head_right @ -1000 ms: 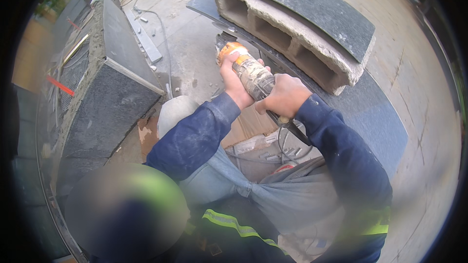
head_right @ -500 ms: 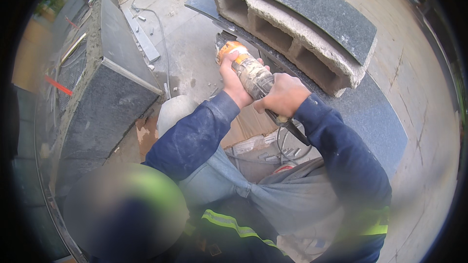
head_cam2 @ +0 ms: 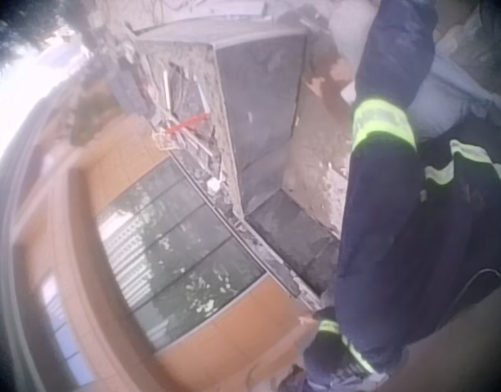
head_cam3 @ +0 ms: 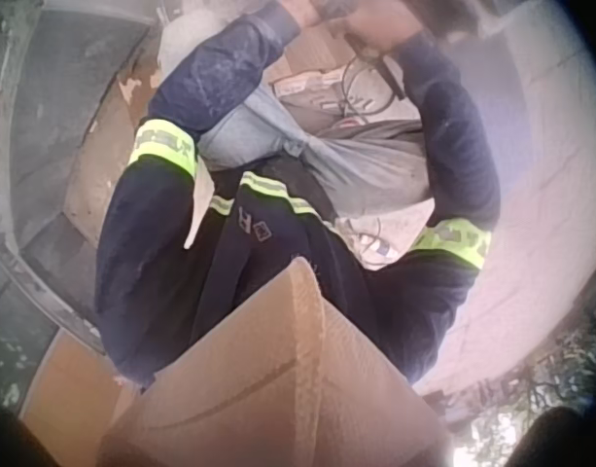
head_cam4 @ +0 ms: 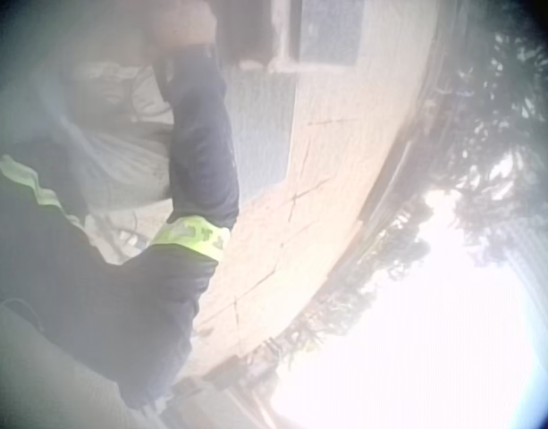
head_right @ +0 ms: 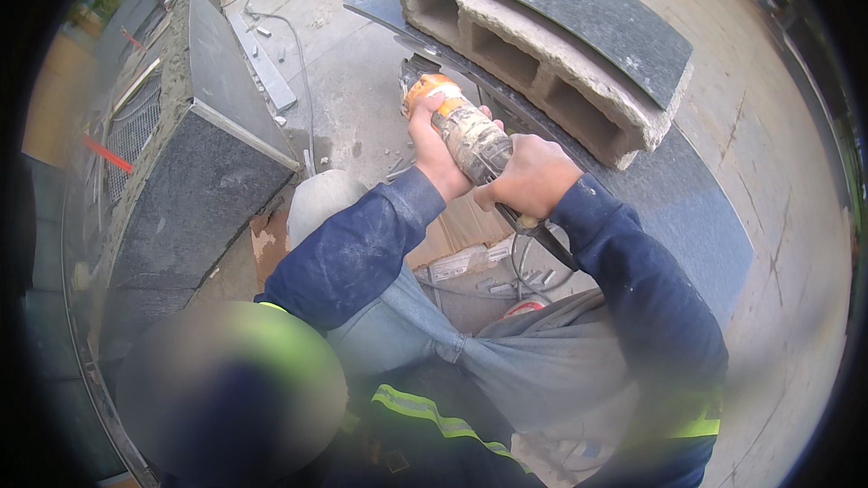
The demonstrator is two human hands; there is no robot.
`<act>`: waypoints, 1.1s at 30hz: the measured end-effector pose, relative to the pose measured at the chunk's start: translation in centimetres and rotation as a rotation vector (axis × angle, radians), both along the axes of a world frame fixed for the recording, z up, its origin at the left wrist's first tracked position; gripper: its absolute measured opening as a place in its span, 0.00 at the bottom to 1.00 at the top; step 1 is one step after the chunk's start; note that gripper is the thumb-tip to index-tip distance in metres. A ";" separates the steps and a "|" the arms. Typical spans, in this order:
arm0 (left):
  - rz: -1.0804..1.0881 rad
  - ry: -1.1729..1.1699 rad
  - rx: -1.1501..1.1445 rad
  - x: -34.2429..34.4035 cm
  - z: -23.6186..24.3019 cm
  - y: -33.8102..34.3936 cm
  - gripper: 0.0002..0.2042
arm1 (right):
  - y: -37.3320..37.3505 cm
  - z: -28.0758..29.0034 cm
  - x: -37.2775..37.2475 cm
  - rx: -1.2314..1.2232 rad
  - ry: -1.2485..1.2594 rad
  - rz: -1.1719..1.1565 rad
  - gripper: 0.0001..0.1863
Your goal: The person uses an angle grinder to cut a dark stone slab resting on a cinder block. The person holds the tool with both hands and moves it along the slab's edge to create a cut.
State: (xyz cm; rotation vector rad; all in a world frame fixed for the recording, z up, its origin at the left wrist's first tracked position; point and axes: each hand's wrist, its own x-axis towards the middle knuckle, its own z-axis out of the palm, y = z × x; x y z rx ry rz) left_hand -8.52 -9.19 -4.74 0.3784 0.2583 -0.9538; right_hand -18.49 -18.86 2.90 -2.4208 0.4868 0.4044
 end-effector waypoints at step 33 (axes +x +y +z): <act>-0.010 -0.004 -0.019 -3.2 1.1 0.5 0.27 | 0.7 1.6 -3.5 0.003 -0.048 0.009 0.28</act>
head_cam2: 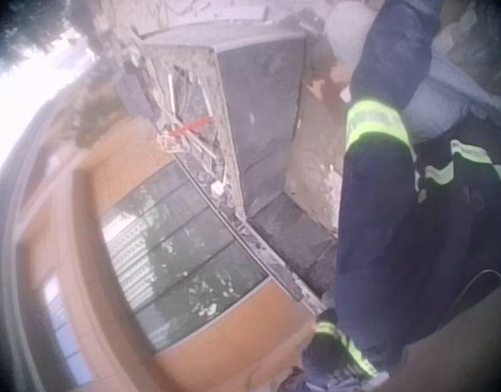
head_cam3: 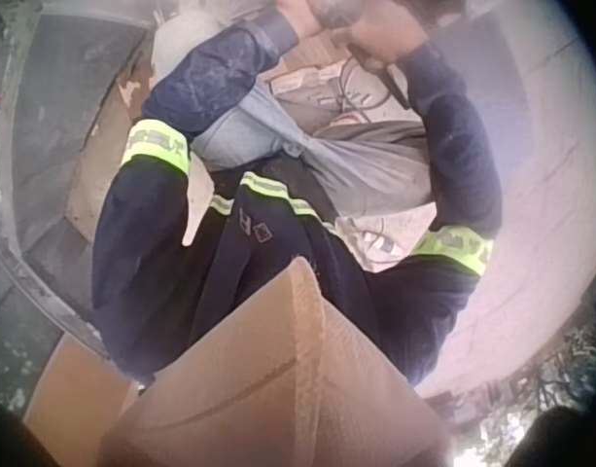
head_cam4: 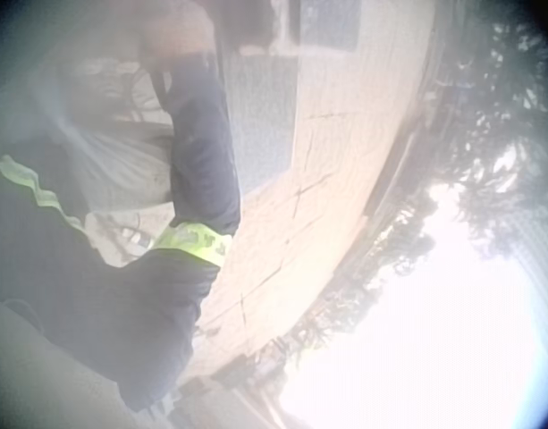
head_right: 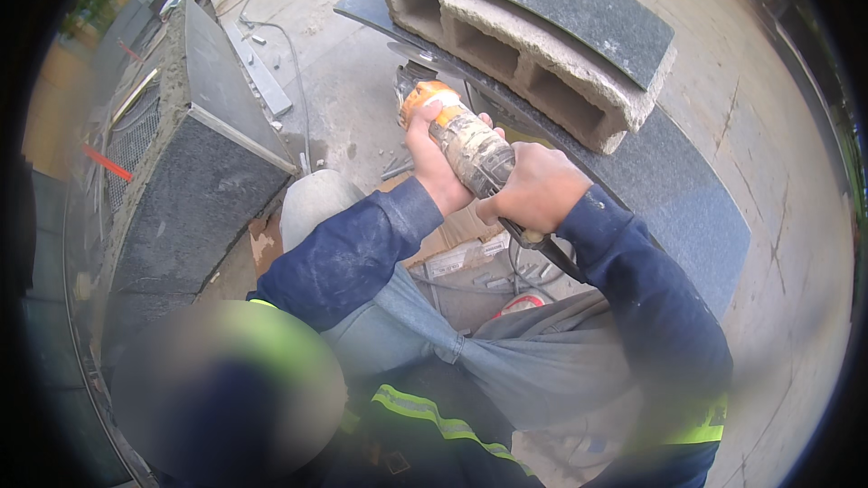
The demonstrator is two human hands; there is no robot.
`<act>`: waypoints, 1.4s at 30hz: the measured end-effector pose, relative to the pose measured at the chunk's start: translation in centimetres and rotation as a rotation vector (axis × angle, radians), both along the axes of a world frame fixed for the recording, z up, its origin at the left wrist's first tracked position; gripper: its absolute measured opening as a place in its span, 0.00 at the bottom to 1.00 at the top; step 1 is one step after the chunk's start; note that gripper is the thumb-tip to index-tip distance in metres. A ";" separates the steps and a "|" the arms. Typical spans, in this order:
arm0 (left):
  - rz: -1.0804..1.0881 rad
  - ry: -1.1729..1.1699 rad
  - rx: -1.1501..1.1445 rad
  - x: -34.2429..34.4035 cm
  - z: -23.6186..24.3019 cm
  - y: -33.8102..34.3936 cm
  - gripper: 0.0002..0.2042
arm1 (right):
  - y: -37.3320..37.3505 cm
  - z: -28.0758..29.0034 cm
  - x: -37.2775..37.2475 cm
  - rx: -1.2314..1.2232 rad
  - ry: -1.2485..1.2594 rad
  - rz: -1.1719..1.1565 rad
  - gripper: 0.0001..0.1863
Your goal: The person uses an angle grinder to cut a dark stone slab resting on a cinder block. The person holds the tool with both hands and moves it along the slab's edge to create a cut.
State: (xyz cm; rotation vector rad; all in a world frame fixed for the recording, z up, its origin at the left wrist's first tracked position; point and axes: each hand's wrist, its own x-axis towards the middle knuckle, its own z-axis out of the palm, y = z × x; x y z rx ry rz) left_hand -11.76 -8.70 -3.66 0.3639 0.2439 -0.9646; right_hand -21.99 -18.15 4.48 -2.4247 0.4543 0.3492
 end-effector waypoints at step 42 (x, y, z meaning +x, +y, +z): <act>0.024 0.003 0.049 3.9 -1.6 -0.8 0.26 | -0.8 -1.6 4.2 0.021 0.104 -0.012 0.33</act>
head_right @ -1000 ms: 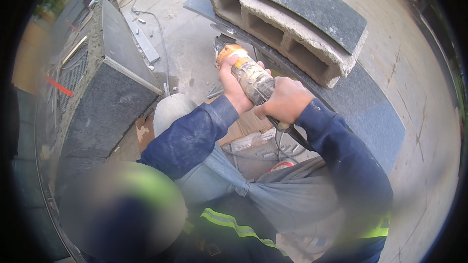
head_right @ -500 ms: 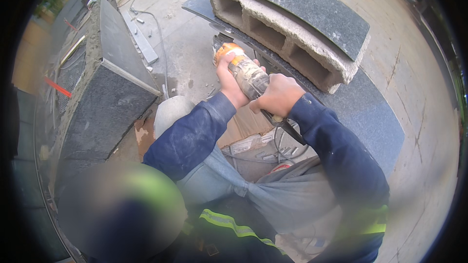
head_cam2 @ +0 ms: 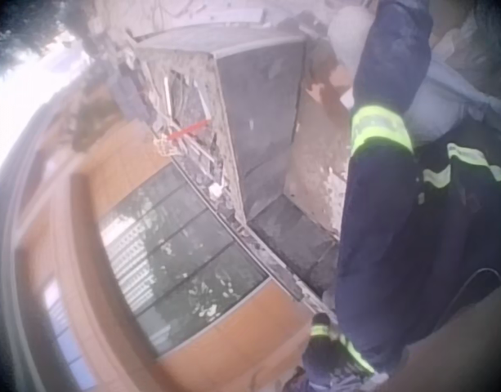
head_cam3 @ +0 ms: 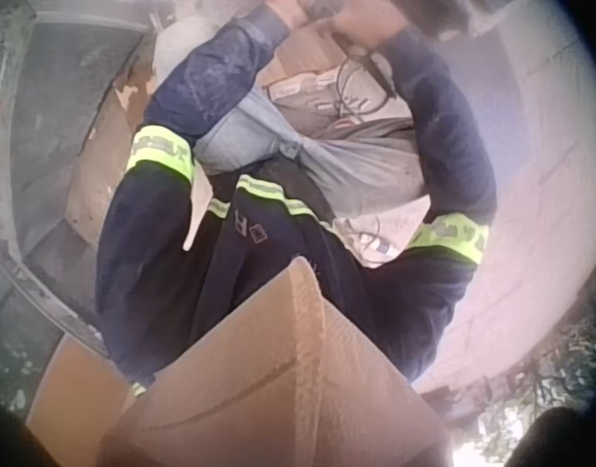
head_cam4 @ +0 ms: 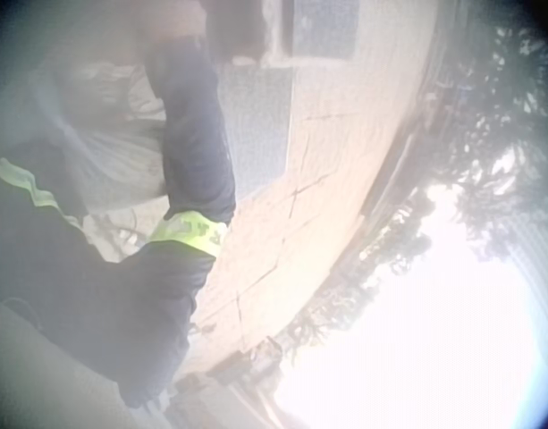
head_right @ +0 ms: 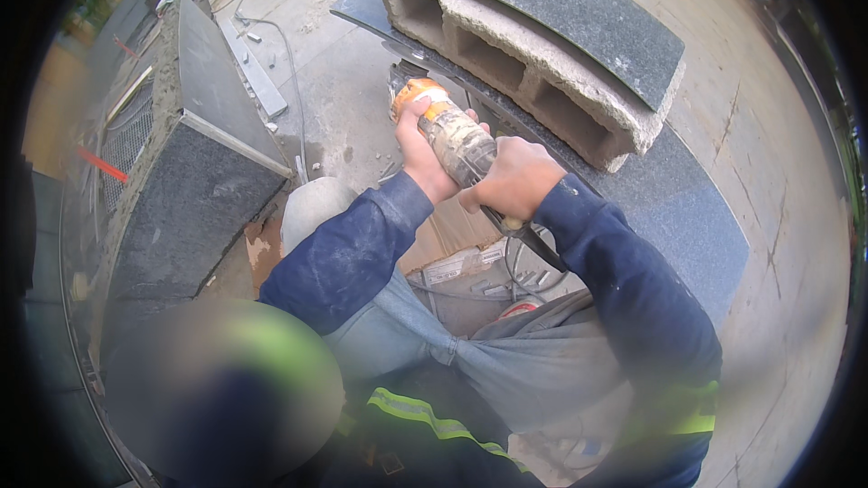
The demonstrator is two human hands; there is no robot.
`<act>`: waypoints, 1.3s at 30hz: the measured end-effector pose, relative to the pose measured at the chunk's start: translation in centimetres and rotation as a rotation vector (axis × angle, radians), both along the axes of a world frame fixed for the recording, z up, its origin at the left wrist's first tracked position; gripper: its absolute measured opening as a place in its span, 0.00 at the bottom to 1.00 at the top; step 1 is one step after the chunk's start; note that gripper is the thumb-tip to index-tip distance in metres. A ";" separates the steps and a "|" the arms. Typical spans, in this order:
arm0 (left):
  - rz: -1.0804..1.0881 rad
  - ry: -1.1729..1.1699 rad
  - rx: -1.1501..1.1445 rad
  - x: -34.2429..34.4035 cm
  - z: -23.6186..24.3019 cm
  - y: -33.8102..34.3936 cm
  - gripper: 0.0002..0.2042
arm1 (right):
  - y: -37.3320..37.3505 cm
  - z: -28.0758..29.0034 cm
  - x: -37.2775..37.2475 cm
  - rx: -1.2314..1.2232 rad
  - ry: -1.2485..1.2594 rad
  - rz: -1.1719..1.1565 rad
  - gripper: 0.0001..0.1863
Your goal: The person uses an angle grinder to cut a dark stone slab resting on a cinder block. The person holds the tool with both hands and moves it along the slab's edge to create a cut.
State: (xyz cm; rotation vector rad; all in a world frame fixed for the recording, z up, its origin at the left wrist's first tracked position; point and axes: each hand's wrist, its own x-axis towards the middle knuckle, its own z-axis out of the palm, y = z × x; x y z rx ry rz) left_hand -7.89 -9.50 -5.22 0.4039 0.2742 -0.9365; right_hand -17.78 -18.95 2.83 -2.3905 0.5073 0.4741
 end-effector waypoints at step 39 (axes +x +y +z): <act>-0.014 -0.020 -0.048 -3.9 1.1 0.8 0.26 | 0.8 1.2 -4.3 -0.045 -0.064 0.011 0.32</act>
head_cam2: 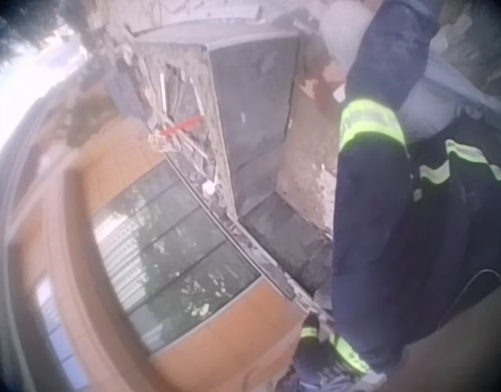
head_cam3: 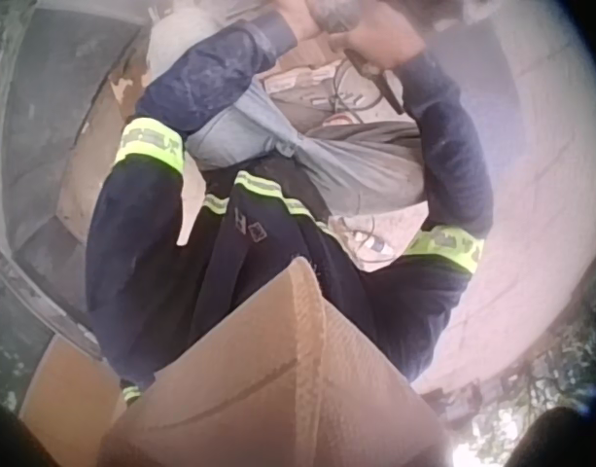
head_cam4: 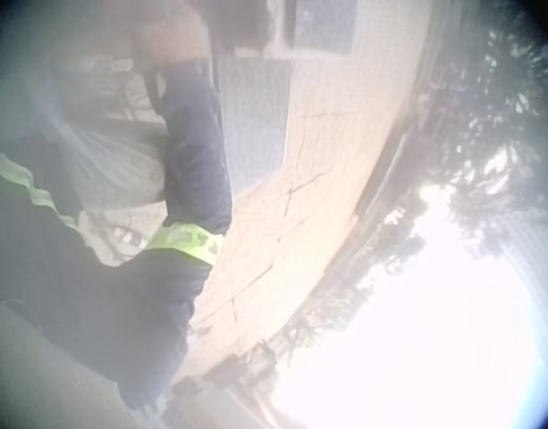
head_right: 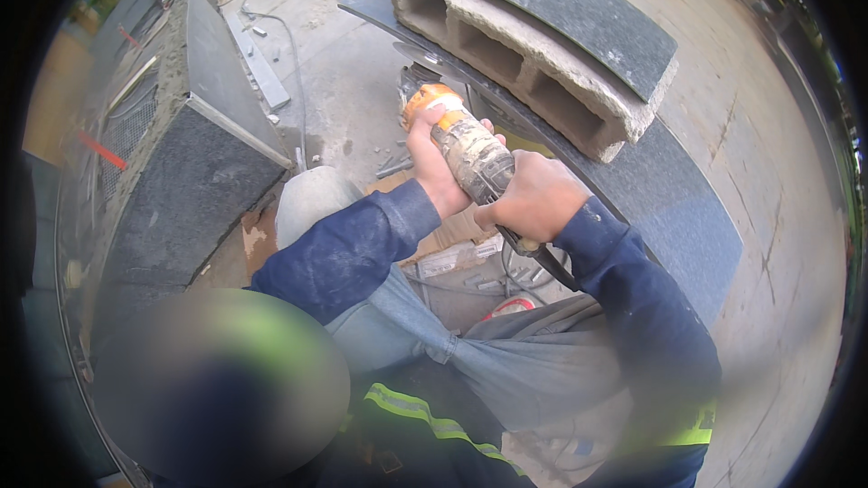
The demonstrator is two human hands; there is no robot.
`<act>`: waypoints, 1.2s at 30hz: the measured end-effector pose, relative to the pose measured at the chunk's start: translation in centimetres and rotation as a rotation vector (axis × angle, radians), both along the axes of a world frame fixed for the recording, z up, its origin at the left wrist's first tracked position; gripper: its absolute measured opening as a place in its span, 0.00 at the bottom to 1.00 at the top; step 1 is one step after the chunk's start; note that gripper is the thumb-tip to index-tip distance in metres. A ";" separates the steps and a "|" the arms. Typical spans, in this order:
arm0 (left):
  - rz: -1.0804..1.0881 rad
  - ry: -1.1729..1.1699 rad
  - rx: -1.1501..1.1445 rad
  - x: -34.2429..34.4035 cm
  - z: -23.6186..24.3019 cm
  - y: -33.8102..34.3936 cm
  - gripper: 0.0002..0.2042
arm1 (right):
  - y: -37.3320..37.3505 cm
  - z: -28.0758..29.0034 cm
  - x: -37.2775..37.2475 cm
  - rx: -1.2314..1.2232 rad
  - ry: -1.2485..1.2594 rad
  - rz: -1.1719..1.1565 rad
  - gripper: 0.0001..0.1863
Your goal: The person uses an angle grinder to cut a dark stone slab resting on a cinder block. The person holds the tool with both hands and moves it along the slab's edge to create a cut.
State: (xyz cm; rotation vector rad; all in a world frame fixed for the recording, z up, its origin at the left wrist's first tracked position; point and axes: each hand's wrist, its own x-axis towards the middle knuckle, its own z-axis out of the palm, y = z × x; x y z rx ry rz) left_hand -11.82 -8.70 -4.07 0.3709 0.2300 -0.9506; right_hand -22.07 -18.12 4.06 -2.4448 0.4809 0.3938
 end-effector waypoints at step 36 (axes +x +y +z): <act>0.013 0.053 0.027 3.0 -0.9 -0.9 0.26 | -0.8 -0.9 3.5 -0.002 0.092 -0.038 0.32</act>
